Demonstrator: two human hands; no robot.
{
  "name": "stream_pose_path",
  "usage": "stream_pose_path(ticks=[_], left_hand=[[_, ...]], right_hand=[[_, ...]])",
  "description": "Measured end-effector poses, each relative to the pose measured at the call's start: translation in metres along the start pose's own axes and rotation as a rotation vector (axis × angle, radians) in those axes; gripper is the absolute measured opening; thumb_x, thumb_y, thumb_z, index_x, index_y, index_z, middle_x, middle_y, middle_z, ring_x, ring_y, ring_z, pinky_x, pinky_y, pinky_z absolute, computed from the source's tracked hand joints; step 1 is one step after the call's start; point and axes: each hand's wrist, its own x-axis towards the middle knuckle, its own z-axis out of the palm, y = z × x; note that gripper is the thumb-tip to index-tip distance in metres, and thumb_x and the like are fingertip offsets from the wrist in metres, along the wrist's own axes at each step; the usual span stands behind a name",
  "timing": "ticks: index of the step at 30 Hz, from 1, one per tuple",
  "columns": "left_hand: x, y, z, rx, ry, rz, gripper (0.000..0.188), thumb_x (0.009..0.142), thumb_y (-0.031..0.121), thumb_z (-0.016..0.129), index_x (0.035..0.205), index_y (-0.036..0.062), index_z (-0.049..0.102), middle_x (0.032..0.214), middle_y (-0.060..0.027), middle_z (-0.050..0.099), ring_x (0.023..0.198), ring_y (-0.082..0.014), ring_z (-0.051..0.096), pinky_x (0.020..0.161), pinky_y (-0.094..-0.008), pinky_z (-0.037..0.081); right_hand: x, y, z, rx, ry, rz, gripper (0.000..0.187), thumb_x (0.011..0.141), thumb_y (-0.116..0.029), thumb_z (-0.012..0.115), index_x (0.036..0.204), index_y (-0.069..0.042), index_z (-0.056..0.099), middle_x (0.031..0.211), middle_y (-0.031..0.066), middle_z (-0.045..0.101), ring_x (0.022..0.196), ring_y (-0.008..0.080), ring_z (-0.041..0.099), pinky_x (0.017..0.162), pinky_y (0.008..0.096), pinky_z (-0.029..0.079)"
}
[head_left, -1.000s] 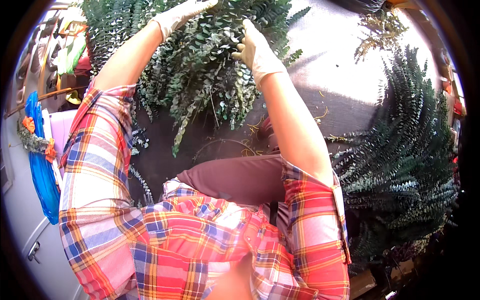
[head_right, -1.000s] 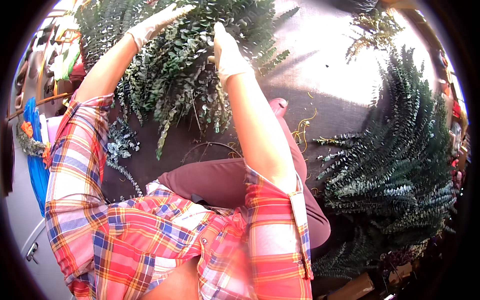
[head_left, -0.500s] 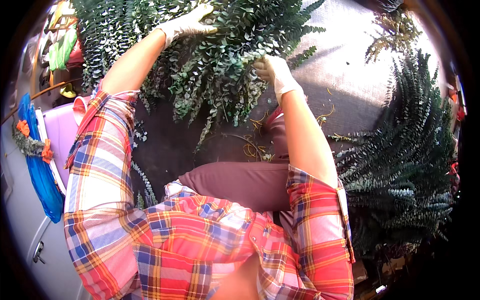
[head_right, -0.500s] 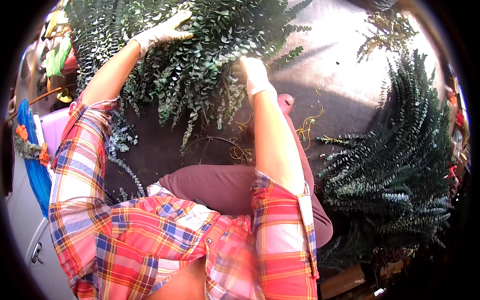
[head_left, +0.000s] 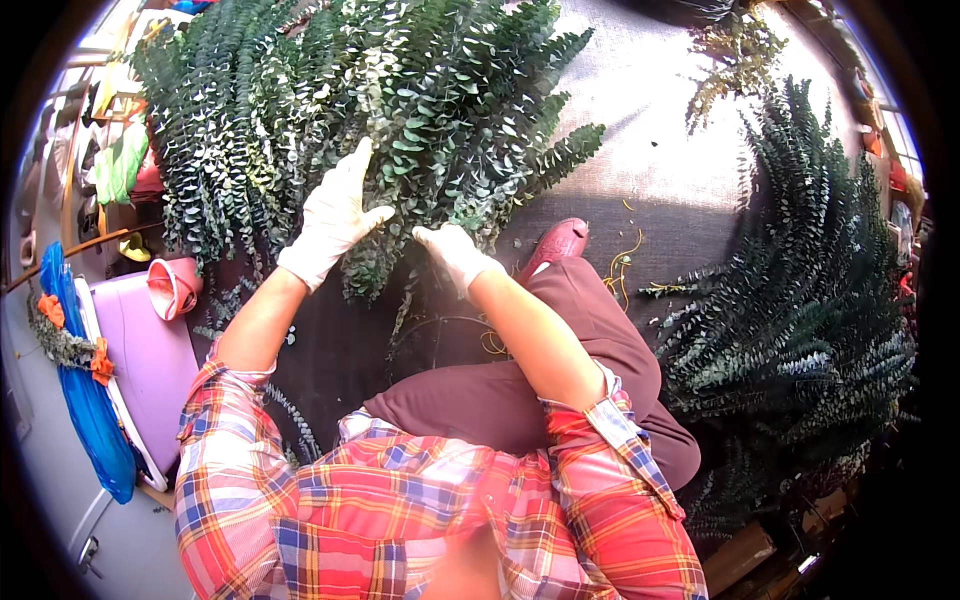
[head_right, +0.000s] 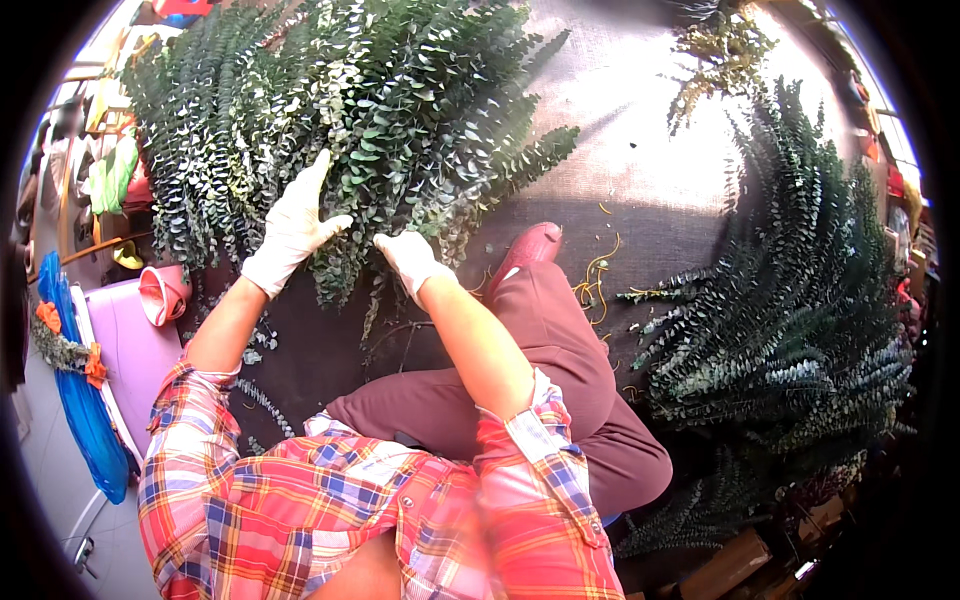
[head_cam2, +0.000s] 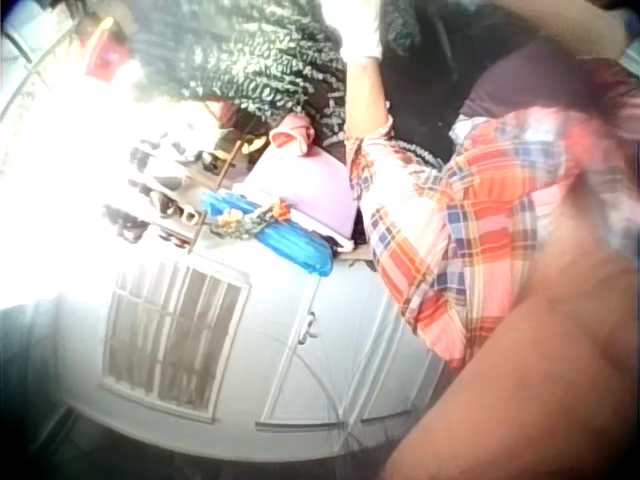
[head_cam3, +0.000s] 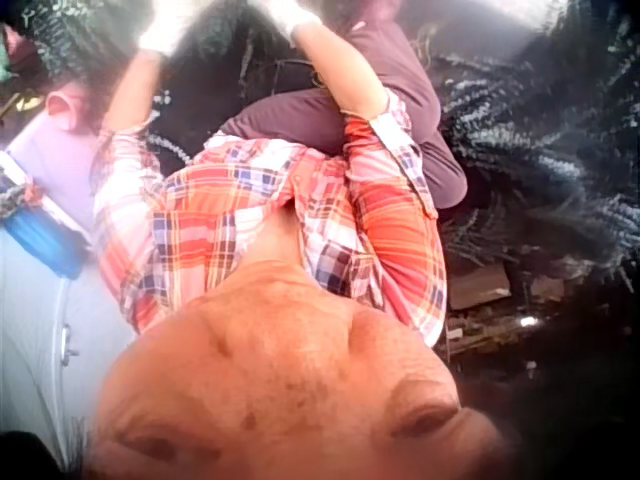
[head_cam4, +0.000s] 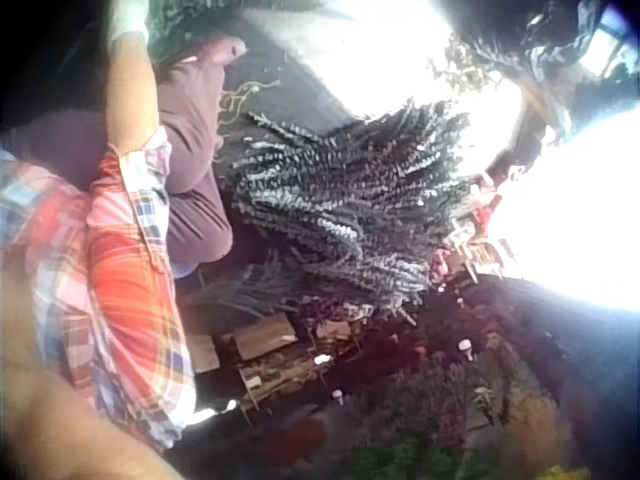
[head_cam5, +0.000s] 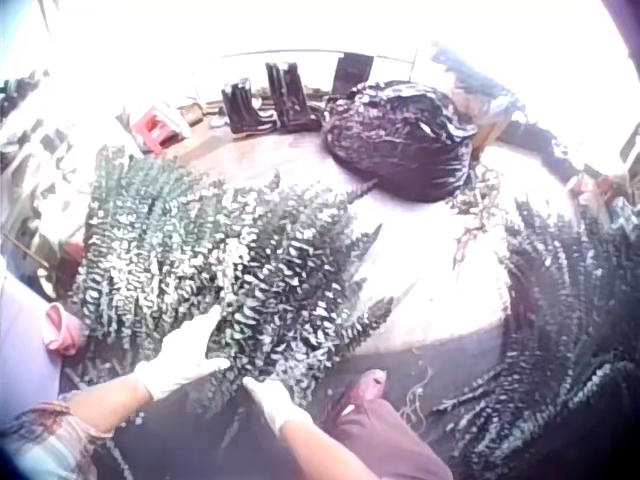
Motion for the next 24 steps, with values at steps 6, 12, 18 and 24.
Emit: stream_pose_path(ticks=[6, 12, 18, 24], left_hand=[[-0.013, -0.029, 0.003, -0.082, 0.098, 0.013, 0.062, 0.082, 0.006, 0.064, 0.14, 0.0077, 0.043, 0.131, -0.0173, 0.056, 0.112, -0.0322, 0.061, 0.094, -0.0331, 0.05], [-0.015, -0.032, -0.031, -0.893, -0.101, -0.438, 0.053, 0.09, 0.003, 0.055, 0.141, 0.0018, 0.043, 0.11, -0.0096, 0.068, 0.07, -0.0066, 0.055, 0.066, -0.0227, 0.048], [-0.033, -0.01, -0.068, -1.314, -0.349, -0.538, 0.048, 0.094, 0.024, 0.061, 0.135, 0.0015, 0.051, 0.103, -0.0034, 0.07, 0.063, -0.0024, 0.052, 0.064, -0.0157, 0.042], [-0.051, -0.015, -0.058, -1.363, -0.279, -0.575, 0.042, 0.099, 0.024, 0.054, 0.134, 0.0012, 0.051, 0.089, 0.0012, 0.067, 0.06, -0.0037, 0.05, 0.06, -0.0158, 0.041]], right_hand=[[-0.021, -0.023, 0.007, 0.378, 0.141, 0.012, 0.039, 0.08, -0.032, 0.072, 0.09, 0.006, 0.067, 0.082, 0.0153, 0.067, 0.072, 0.0235, 0.062, 0.065, 0.0371, 0.049], [-0.02, -0.023, -0.02, 0.351, -0.003, 0.101, 0.033, 0.078, -0.022, 0.074, 0.095, 0.003, 0.062, 0.088, 0.0105, 0.065, 0.075, 0.0236, 0.062, 0.067, 0.0385, 0.05], [-0.045, -0.035, -0.026, 0.582, -0.115, -0.071, 0.02, 0.075, -0.009, 0.076, 0.089, -0.002, 0.065, 0.078, 0.004, 0.065, 0.069, 0.0174, 0.062, 0.063, 0.0299, 0.05], [-0.062, -0.056, -0.026, 0.588, 0.196, -0.263, 0.014, 0.085, -0.015, 0.072, 0.093, -0.004, 0.068, 0.079, 0.0046, 0.068, 0.064, 0.0096, 0.06, 0.058, 0.0245, 0.047]])
